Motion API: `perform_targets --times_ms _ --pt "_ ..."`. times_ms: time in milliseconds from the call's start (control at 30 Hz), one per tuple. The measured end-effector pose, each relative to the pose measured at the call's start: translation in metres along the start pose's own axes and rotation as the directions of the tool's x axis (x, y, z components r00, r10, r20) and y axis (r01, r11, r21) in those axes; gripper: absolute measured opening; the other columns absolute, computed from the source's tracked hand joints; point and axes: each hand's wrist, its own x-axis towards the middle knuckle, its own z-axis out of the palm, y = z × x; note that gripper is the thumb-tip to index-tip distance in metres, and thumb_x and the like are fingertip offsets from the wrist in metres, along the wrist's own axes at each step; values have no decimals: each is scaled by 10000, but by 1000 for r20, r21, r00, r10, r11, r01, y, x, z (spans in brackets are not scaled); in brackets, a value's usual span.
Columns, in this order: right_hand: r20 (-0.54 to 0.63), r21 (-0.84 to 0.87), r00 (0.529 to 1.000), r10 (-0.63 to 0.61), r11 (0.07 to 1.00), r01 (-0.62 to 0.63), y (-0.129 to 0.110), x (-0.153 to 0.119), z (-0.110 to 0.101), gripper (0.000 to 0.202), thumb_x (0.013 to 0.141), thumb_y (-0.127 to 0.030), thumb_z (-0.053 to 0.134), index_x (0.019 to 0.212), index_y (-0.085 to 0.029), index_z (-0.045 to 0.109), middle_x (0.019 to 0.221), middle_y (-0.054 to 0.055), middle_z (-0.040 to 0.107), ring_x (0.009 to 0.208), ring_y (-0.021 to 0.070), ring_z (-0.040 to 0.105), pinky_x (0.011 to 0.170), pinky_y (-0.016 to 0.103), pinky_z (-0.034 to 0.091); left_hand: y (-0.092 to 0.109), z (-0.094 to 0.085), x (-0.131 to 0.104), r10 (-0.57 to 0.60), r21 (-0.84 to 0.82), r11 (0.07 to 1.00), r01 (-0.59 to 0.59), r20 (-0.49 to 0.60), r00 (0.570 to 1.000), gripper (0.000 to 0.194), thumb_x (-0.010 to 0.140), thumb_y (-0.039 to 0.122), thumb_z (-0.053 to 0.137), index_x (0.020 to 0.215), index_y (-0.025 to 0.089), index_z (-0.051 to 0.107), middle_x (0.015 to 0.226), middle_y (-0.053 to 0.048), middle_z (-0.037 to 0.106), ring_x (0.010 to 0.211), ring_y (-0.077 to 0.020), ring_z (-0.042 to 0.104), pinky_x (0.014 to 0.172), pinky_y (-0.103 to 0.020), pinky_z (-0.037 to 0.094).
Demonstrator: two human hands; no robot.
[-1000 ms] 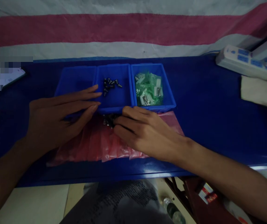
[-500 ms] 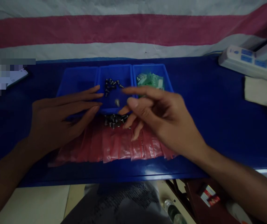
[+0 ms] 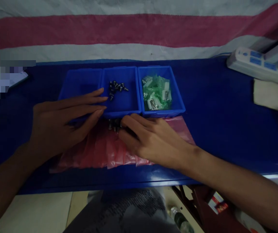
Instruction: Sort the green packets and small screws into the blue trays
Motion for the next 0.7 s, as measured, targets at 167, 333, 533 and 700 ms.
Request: perform_targets --times_ms 167,333,533,700 --pt "-92 439 977 192 889 -134 -6 -2 -7 89 1034 -122 656 1051 -170 729 1162 99 823 1020 174 804 908 267 662 0 1 0 7 -20 1000 -8 -7 1000 135 1025 158 678 1003 251 774 1176 -24 825 1169 -239 777 995 -339 705" --pt "0 687 906 423 658 -307 -10 1 -16 151 910 -206 843 945 -274 712 917 -9 819 806 201 801 684 322 684 0 0 0 2 -15 1000 -1 6 1000 135 1030 171 677 1012 268 768 1191 -10 821 1179 -236 772 995 -349 706" --pt "102 773 814 572 469 -427 -3 8 -18 77 944 -210 804 910 -266 763 678 -52 744 515 130 688 471 253 601 0 -1 -1 23 2 1000 -23 -3 1000 124 1024 168 684 1019 264 760 1185 -14 822 1157 -233 781 978 -332 709" --pt "-32 815 711 703 430 -389 1 3 -22 269 1031 -205 693 1273 -298 763 1120 17 842 914 228 839 723 351 737 0 0 -1 -1 10 1000 1 10 1000 113 1025 168 685 1017 236 775 1204 -26 819 1166 -240 778 1017 -315 686"
